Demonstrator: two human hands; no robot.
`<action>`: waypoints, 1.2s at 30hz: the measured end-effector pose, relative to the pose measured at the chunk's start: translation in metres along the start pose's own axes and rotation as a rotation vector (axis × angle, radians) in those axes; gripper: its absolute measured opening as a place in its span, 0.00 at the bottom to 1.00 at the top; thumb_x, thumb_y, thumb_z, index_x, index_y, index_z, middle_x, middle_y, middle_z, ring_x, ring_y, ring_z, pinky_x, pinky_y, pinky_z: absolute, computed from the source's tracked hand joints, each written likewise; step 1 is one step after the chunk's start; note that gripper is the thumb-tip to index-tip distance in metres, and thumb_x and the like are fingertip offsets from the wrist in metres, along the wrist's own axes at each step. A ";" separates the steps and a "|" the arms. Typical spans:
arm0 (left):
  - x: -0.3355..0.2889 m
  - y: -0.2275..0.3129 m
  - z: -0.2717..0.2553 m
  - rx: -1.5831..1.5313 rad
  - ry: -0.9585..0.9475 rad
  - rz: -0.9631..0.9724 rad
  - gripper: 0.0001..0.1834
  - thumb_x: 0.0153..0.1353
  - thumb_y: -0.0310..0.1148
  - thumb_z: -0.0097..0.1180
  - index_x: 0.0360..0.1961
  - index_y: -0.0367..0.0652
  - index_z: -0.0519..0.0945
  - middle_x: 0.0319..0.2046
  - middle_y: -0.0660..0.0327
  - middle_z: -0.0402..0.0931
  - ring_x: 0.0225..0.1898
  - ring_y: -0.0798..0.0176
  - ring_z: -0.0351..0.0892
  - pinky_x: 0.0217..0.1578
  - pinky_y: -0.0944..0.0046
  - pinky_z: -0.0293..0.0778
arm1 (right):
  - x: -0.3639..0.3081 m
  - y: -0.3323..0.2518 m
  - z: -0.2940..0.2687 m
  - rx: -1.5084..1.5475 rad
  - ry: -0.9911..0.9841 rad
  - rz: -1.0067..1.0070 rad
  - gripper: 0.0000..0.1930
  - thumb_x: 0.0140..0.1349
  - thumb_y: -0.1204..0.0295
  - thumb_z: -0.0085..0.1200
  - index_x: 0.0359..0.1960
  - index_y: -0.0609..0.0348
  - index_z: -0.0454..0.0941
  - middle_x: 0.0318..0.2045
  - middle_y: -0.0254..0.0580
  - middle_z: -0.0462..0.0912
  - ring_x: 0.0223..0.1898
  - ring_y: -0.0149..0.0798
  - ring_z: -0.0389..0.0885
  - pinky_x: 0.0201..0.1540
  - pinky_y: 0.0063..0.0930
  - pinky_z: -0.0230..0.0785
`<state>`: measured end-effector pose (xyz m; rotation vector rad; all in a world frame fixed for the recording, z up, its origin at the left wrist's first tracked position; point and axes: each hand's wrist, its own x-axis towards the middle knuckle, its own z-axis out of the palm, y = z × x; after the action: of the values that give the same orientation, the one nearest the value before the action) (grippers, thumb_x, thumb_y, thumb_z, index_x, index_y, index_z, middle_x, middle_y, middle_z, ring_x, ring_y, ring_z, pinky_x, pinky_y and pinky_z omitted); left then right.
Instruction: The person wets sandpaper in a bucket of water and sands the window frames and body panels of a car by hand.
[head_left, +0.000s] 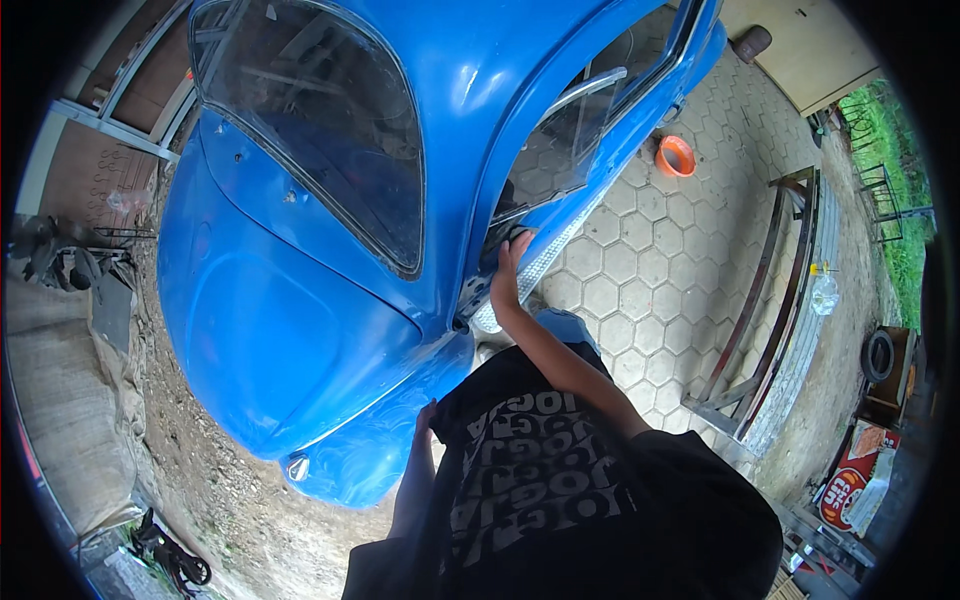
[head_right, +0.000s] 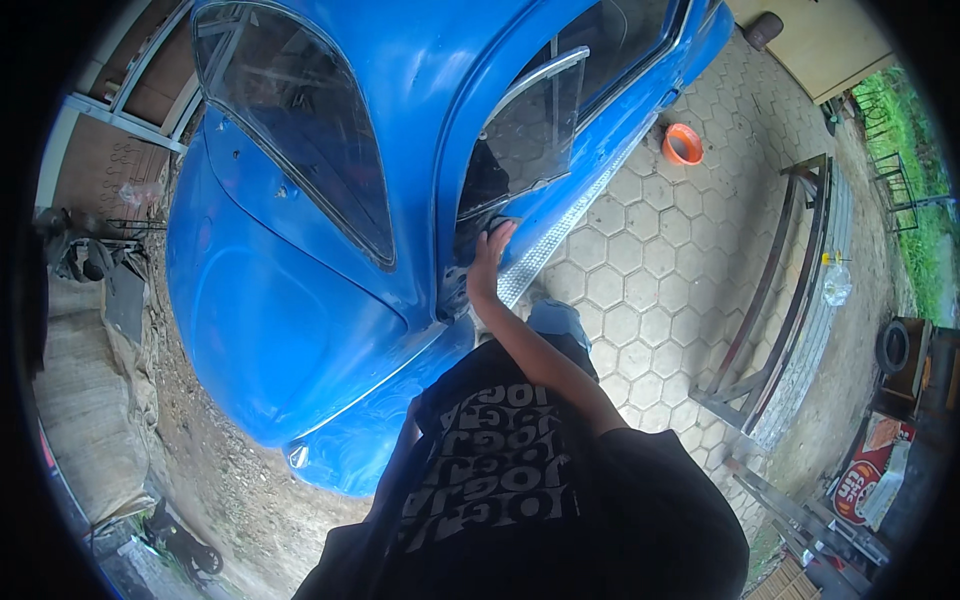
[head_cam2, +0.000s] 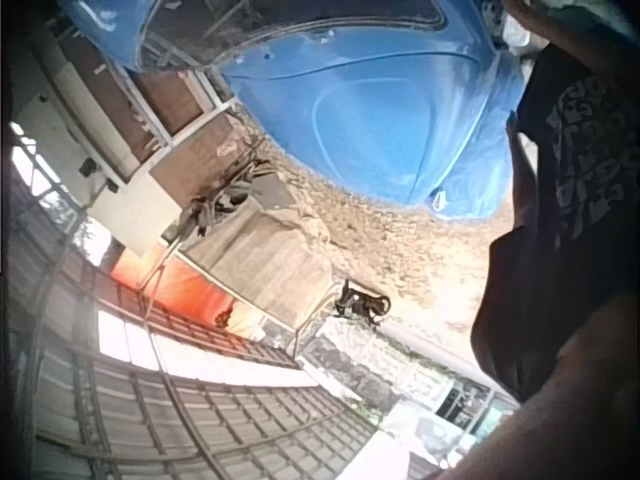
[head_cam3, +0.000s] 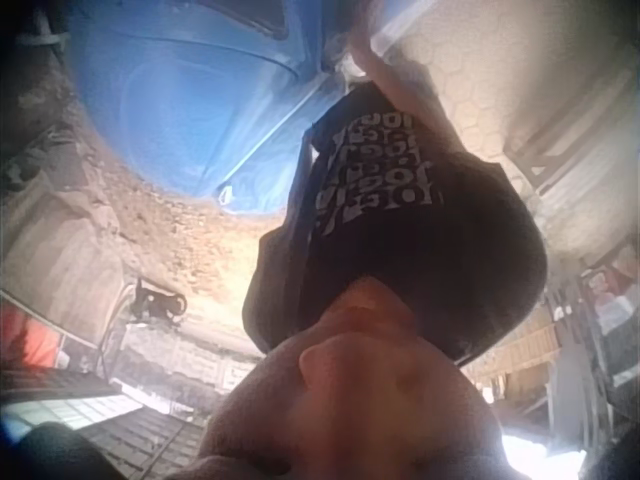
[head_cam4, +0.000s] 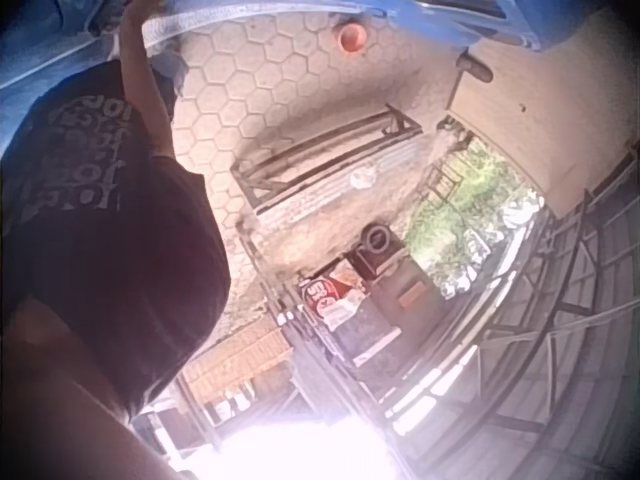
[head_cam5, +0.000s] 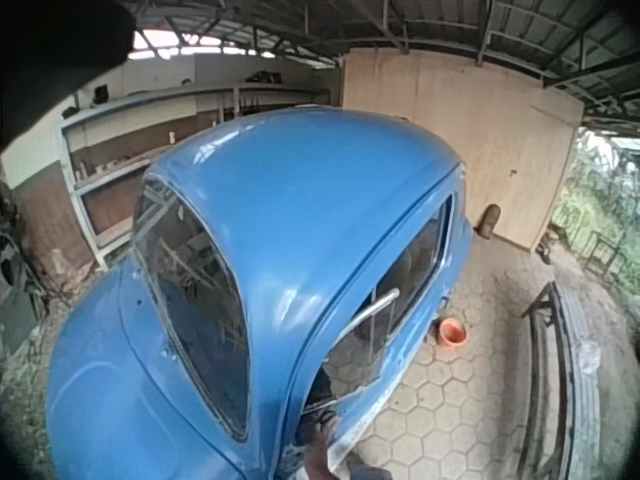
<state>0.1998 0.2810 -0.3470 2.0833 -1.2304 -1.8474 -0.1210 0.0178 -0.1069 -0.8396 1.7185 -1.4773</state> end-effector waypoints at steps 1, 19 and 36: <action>-0.004 -0.008 0.000 0.001 0.020 -0.032 0.30 0.69 0.52 0.28 0.40 0.47 0.83 0.36 0.53 0.82 0.43 0.56 0.79 0.47 0.57 0.69 | 0.016 -0.012 -0.001 0.138 0.051 0.129 0.35 0.72 0.55 0.28 0.68 0.61 0.26 0.70 0.42 0.23 0.71 0.37 0.22 0.70 0.28 0.21; -0.034 0.015 0.001 -0.204 0.031 -0.089 0.30 0.70 0.48 0.25 0.40 0.43 0.82 0.37 0.51 0.81 0.41 0.53 0.80 0.48 0.57 0.69 | -0.007 0.067 0.005 0.061 -0.136 0.288 0.37 0.70 0.49 0.24 0.68 0.62 0.27 0.71 0.45 0.28 0.71 0.41 0.28 0.70 0.34 0.25; -0.036 -0.036 0.018 -0.241 0.088 -0.236 0.29 0.68 0.54 0.33 0.44 0.43 0.81 0.39 0.52 0.80 0.43 0.57 0.78 0.45 0.58 0.68 | -0.004 0.022 -0.011 0.165 -0.061 0.233 0.37 0.70 0.50 0.27 0.69 0.58 0.27 0.71 0.40 0.27 0.71 0.38 0.27 0.70 0.30 0.23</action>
<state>0.2035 0.3347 -0.3432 2.2217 -0.7267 -1.8615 -0.1290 0.0295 -0.1274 -0.5708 1.5671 -1.3978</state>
